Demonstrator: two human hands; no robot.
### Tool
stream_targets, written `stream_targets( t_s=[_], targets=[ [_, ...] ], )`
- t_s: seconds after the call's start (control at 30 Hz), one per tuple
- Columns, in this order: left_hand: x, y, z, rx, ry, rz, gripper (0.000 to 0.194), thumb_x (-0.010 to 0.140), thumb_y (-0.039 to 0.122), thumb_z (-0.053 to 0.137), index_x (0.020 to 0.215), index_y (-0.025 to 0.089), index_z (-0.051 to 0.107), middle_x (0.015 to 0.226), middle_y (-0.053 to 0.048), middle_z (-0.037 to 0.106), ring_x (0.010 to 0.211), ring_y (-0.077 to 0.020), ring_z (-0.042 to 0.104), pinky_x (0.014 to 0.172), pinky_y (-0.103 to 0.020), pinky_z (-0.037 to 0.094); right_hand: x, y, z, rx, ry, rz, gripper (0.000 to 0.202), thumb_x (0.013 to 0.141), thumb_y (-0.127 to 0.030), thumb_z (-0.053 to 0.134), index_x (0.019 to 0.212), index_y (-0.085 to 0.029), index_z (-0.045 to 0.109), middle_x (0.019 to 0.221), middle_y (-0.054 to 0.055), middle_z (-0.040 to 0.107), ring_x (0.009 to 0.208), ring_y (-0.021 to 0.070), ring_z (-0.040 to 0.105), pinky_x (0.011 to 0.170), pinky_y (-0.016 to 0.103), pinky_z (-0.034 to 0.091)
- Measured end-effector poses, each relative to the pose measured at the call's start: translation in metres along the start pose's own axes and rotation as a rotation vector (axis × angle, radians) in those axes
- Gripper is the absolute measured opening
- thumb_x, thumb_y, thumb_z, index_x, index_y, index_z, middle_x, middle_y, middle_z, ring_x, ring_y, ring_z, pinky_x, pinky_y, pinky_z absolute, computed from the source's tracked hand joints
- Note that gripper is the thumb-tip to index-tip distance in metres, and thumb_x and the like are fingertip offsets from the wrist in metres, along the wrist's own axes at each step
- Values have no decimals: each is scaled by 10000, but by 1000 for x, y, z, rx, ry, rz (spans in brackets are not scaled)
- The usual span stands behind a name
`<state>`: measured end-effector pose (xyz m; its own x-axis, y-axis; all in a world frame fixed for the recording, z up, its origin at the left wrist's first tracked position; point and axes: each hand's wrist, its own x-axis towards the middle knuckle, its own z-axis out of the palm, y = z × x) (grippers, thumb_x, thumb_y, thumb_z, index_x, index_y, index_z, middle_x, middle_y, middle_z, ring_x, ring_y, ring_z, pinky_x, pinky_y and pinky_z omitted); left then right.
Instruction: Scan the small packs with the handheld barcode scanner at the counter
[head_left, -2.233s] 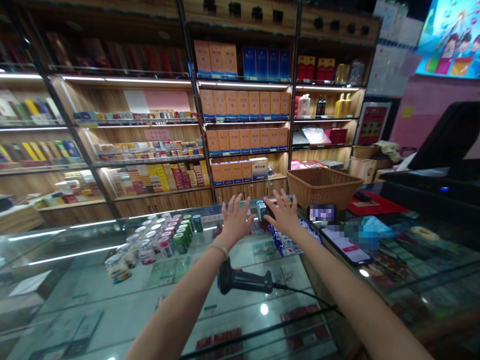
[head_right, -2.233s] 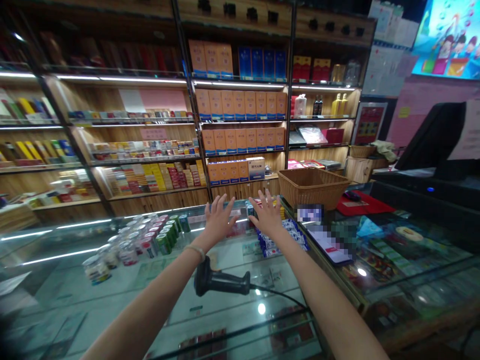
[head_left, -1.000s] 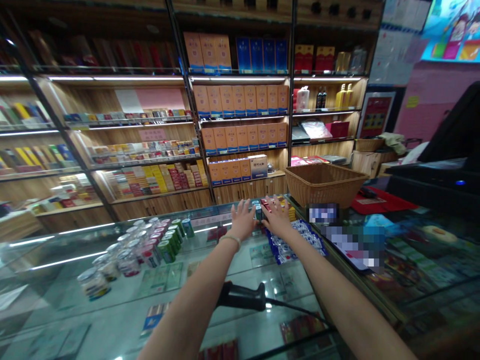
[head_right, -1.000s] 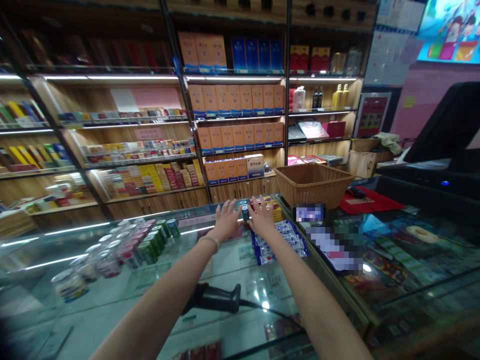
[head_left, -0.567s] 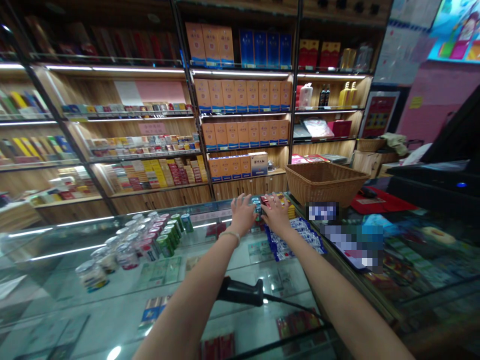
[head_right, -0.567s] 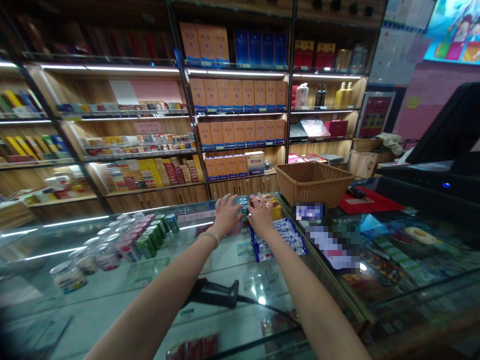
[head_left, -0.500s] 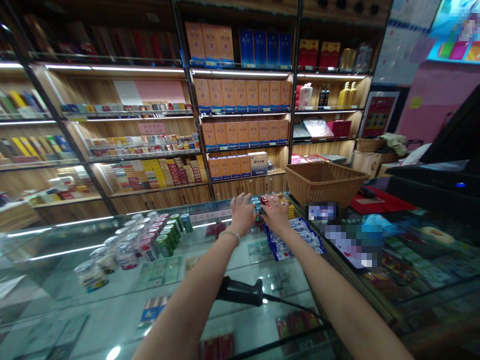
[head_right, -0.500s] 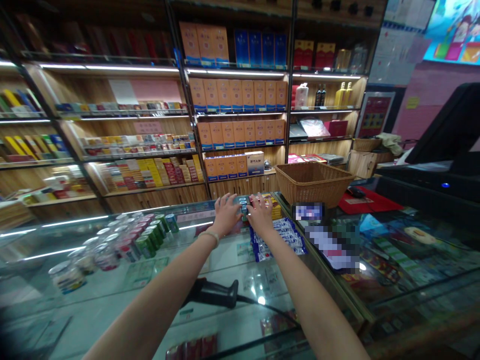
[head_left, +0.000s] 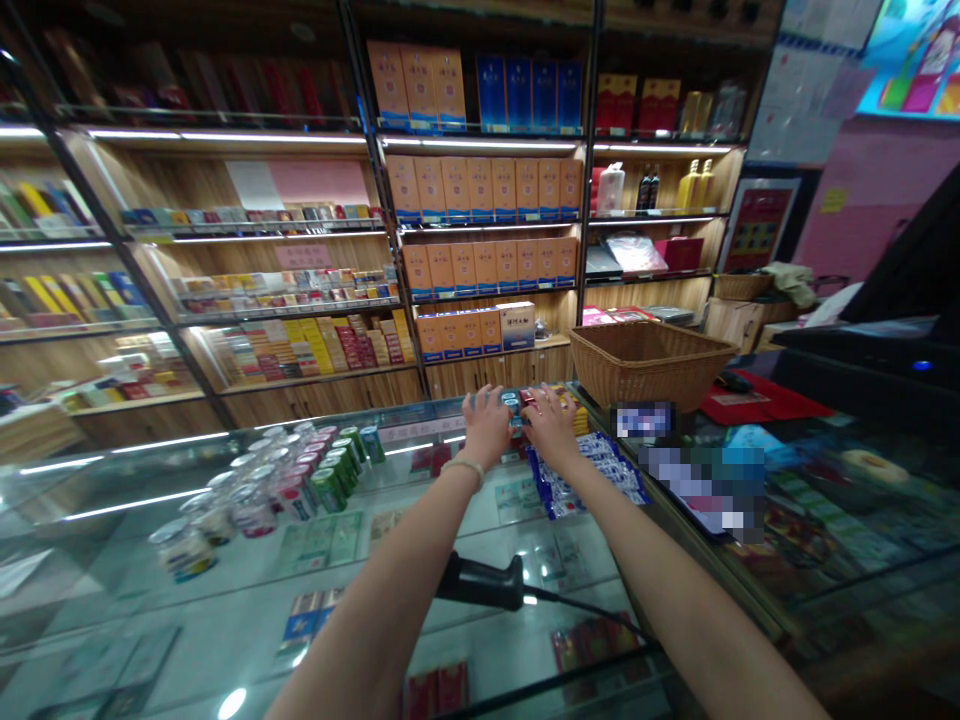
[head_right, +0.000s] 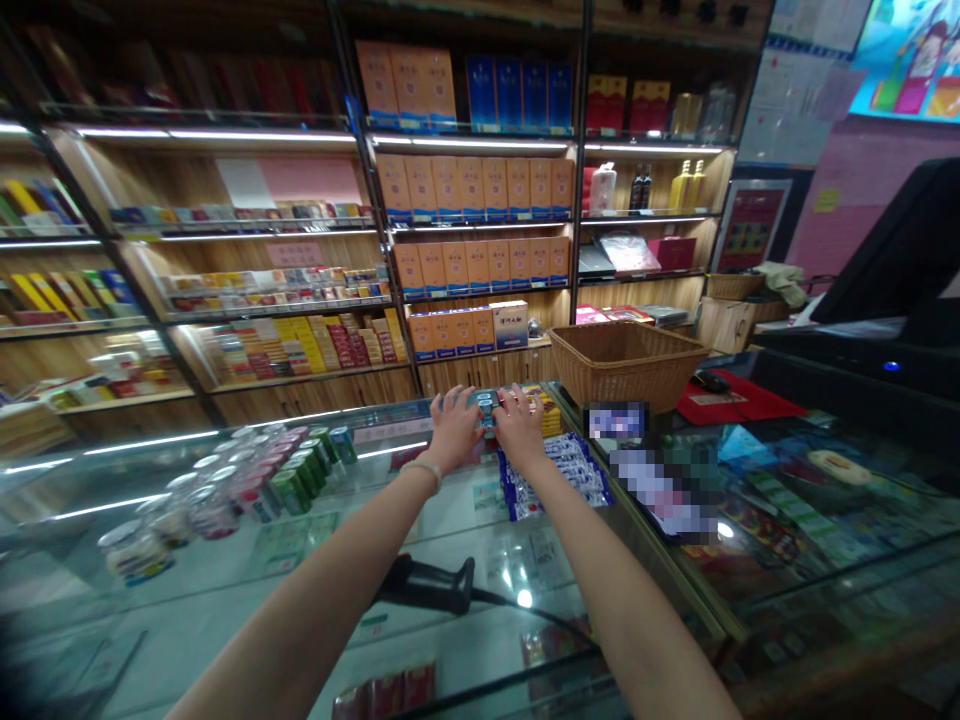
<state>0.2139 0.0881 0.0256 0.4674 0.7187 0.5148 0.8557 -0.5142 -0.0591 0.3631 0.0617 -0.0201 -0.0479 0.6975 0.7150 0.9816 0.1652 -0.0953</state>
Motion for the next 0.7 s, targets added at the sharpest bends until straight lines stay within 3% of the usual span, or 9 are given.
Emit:
stream_targets(
  t_s=[0.33, 0.5, 0.7],
  targets=[
    [-14, 0, -25, 46, -59, 17, 180, 823, 265, 719, 997, 268, 763, 1581, -70, 470, 1501, -319, 307, 1218, -618, 201, 3, -9, -18, -30, -74, -80, 140, 884, -254, 690, 1001, -266, 767, 1582, 62, 473, 1519, 328, 281, 1199, 629, 132],
    [-24, -12, -41, 59, -110, 48, 129, 807, 272, 750, 930, 254, 781, 1602, -76, 444, 1500, -336, 311, 1214, -627, 207, 3, -24, -28, -13, -179, -105, 149, 892, -301, 695, 1014, -274, 777, 1592, 78, 457, 1518, 351, 272, 1179, 660, 157],
    [-43, -34, -54, 58, -146, 46, 150, 812, 304, 753, 950, 259, 792, 1612, -80, 432, 1507, -351, 298, 1206, -642, 210, -3, -56, -36, -5, -220, -96, 179, 911, -300, 671, 1048, -261, 780, 1587, 87, 461, 1521, 357, 254, 1185, 652, 169]
  ],
)
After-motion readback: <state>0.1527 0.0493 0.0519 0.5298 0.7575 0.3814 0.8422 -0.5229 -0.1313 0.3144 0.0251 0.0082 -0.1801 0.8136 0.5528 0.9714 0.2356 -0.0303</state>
